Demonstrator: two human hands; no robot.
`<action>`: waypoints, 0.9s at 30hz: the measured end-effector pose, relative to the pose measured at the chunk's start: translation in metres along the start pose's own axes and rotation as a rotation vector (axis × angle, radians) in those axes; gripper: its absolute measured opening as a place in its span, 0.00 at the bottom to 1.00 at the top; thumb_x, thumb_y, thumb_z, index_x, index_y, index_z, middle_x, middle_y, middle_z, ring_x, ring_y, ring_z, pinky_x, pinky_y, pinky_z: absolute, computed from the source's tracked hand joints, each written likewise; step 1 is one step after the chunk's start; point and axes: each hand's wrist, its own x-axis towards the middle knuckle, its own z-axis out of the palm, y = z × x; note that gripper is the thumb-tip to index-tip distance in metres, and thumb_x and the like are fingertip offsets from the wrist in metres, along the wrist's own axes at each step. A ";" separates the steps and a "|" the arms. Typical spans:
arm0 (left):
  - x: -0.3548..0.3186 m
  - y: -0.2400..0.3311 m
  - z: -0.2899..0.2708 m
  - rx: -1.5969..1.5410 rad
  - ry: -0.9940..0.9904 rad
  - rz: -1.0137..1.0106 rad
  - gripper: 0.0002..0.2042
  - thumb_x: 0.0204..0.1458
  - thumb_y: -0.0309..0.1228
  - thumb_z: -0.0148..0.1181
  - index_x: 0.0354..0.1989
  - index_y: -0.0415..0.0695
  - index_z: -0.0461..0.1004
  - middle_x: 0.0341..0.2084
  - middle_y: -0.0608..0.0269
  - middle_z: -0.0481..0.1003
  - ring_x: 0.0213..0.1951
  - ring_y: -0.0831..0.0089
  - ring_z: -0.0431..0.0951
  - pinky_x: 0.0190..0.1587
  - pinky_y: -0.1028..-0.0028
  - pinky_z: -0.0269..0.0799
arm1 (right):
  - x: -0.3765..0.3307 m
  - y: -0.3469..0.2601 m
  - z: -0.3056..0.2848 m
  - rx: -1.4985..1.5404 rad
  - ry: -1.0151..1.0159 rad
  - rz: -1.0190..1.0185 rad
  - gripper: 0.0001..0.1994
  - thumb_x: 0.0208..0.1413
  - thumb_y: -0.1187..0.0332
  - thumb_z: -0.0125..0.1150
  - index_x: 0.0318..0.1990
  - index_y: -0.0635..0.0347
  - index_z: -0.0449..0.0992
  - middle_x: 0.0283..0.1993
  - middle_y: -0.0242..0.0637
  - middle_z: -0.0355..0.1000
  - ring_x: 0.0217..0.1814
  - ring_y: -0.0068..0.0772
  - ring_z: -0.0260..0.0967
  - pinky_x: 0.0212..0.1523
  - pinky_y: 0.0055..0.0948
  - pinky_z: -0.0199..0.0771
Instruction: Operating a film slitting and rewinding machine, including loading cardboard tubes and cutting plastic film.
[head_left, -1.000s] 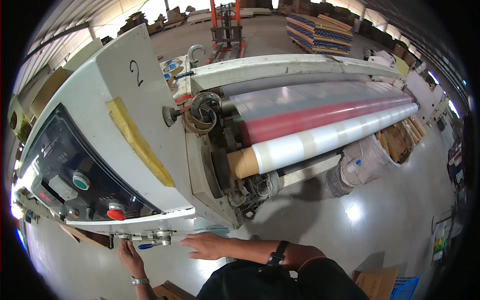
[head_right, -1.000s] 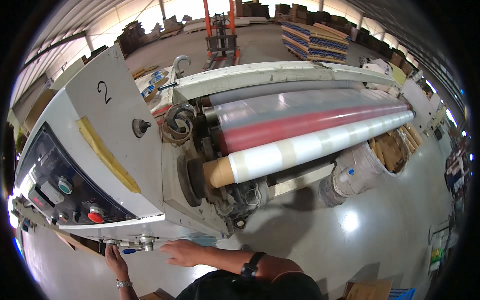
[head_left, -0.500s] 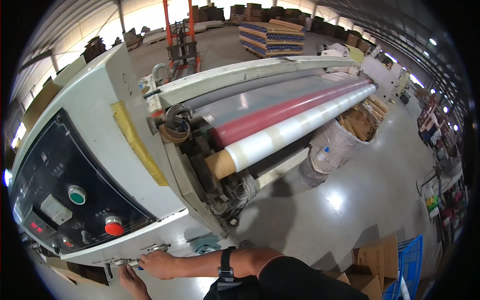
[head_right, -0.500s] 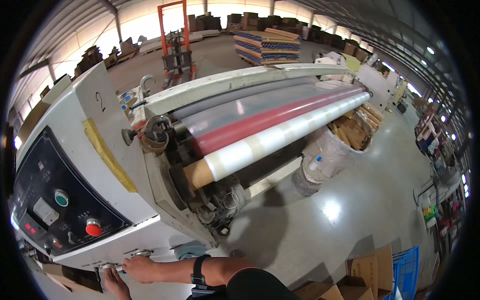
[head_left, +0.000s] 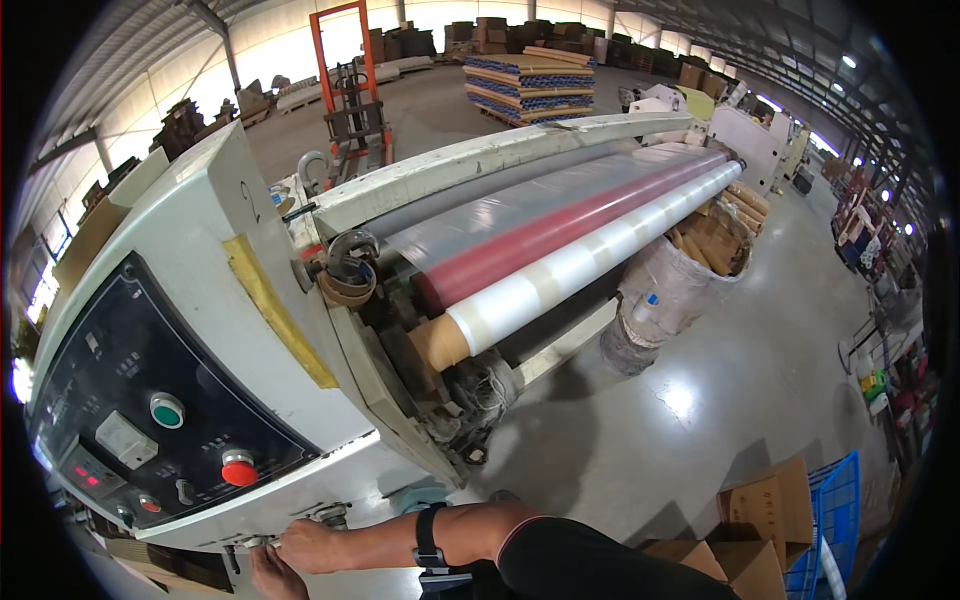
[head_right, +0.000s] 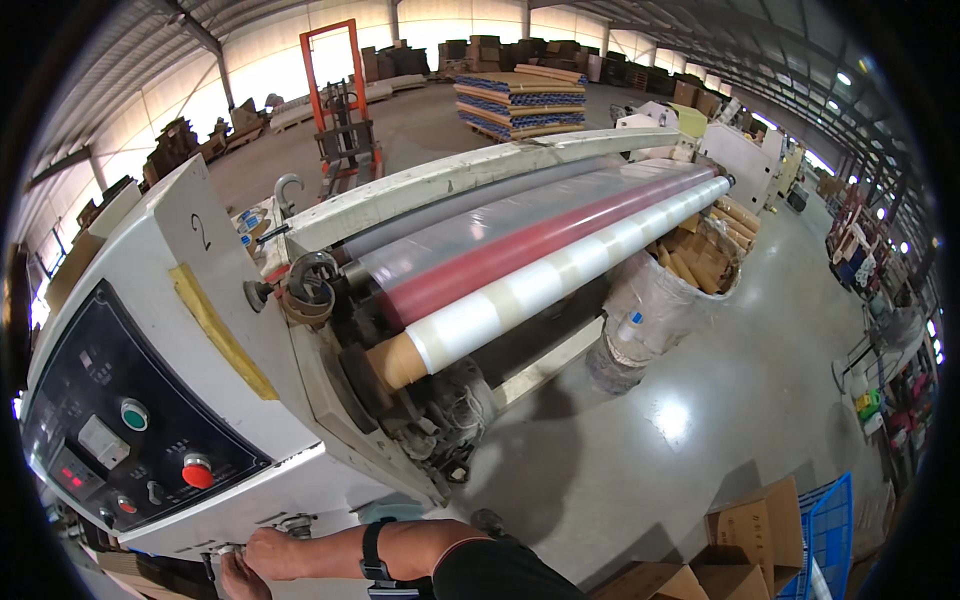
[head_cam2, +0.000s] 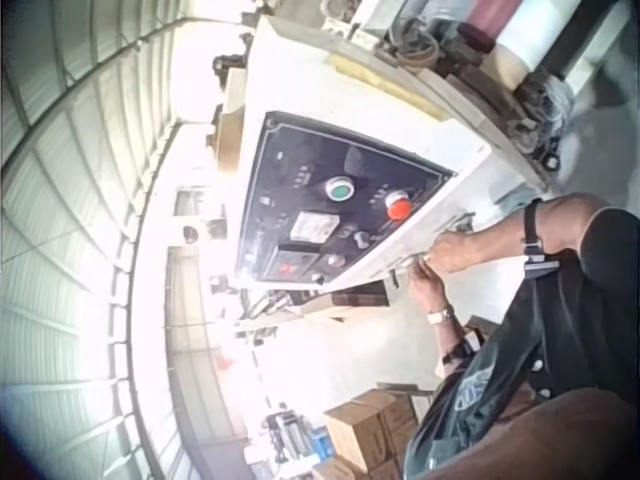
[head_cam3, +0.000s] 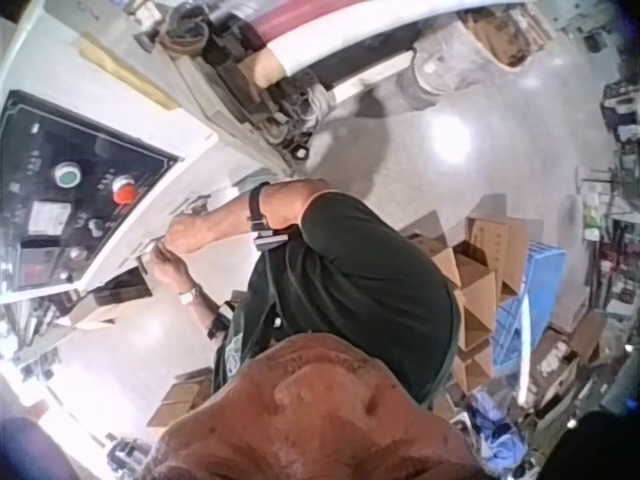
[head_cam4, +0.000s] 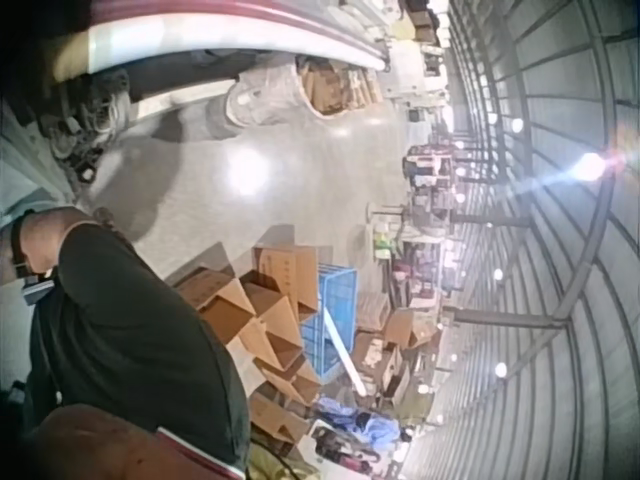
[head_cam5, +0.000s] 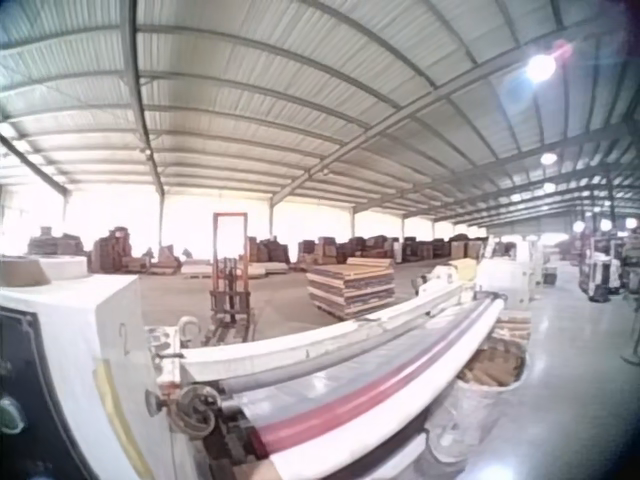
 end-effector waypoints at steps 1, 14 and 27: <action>0.000 0.003 -0.001 -0.003 0.010 0.015 0.11 0.57 0.36 0.53 0.38 0.41 0.76 0.29 0.48 0.77 0.29 0.50 0.77 0.31 0.60 0.72 | 0.000 0.001 0.002 -0.006 -0.009 0.007 0.05 0.42 0.71 0.57 0.20 0.60 0.78 0.23 0.41 0.75 0.30 0.39 0.76 0.33 0.36 0.75; 0.005 0.002 -0.011 0.019 -0.001 0.025 0.11 0.58 0.34 0.51 0.35 0.40 0.77 0.27 0.47 0.77 0.29 0.51 0.77 0.31 0.61 0.72 | 0.005 0.004 0.005 0.043 -0.066 0.022 0.05 0.43 0.72 0.55 0.25 0.62 0.77 0.27 0.43 0.75 0.32 0.42 0.76 0.33 0.38 0.75; 0.010 -0.130 0.034 -0.785 0.493 -0.520 0.10 0.59 0.33 0.50 0.42 0.39 0.68 0.32 0.65 0.68 0.24 0.74 0.66 0.25 0.70 0.60 | -0.138 0.043 -0.077 0.512 0.135 0.423 0.08 0.55 0.67 0.53 0.38 0.61 0.67 0.37 0.42 0.67 0.41 0.47 0.70 0.38 0.42 0.70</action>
